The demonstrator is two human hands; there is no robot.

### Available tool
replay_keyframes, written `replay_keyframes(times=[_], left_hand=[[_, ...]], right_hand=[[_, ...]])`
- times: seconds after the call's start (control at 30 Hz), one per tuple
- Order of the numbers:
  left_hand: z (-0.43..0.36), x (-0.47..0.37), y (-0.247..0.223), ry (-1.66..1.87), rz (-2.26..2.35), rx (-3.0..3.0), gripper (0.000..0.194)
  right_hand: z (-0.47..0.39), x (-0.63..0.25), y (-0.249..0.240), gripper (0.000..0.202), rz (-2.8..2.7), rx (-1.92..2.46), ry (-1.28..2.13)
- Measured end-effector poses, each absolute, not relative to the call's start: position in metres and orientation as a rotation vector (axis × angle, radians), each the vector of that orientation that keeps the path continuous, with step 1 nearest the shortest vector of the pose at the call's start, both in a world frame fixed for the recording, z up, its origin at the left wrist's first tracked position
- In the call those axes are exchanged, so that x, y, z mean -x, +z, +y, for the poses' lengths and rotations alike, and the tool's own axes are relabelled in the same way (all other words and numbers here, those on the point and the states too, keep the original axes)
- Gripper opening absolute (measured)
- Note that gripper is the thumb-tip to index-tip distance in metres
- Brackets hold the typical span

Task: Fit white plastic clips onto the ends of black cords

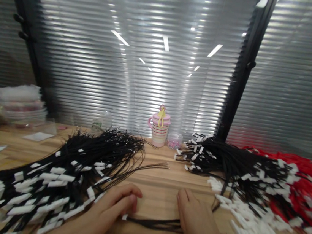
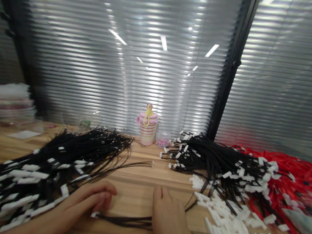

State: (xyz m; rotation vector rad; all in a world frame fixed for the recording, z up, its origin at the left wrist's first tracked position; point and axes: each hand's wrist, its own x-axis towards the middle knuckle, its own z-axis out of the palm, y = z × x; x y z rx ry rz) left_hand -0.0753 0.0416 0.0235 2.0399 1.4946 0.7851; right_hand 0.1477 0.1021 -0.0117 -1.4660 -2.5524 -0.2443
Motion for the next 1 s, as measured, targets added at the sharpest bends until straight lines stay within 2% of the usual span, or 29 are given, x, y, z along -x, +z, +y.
replay_keyframes(times=[0.1, 0.2, 0.33, 0.43, 0.5, 0.57, 0.73, 0.9, 1.0], left_hand=[[0.037, 0.077, 0.025, 0.645, 1.362, -2.28, 0.025], [0.037, 0.076, 0.022, 0.6, 1.424, -2.415, 0.019], [0.05, 0.075, 0.016, 0.827, 1.524, -2.021, 0.013], [0.062, 0.077, 0.015, 1.077, 1.548, -1.692, 0.021], [0.067, 0.078, 0.016, 1.182, 1.586, -1.5, 0.028], [0.069, 0.079, 0.015, 1.196, 1.609, -1.361, 0.033], [0.068, 0.082, 0.014, 1.239, 1.458, -1.204, 0.04], [0.068, 0.079, 0.01, 1.071, 1.383, -1.301, 0.042], [0.071, 0.073, 0.006, 0.971, 1.535, -1.377, 0.039]], right_hand=[[0.103, -0.148, -0.011, 0.033, -2.528, 1.482, -0.133], [0.103, -0.15, -0.009, 0.029, -2.509, 1.459, -0.023], [0.098, -0.152, -0.004, 0.022, -2.457, 1.243, 0.148], [0.089, -0.149, -0.002, 0.024, -2.443, 1.071, 0.346], [0.084, -0.144, -0.004, 0.015, -2.498, 1.002, 0.405], [0.081, -0.14, -0.005, 0.01, -2.587, 1.021, 0.362], [0.082, -0.138, -0.006, 0.023, -2.712, 1.229, 0.021], [0.083, -0.135, -0.025, 0.022, -2.75, 1.081, -0.363], [0.077, -0.127, -0.037, 0.016, -2.657, 0.924, -0.211]])
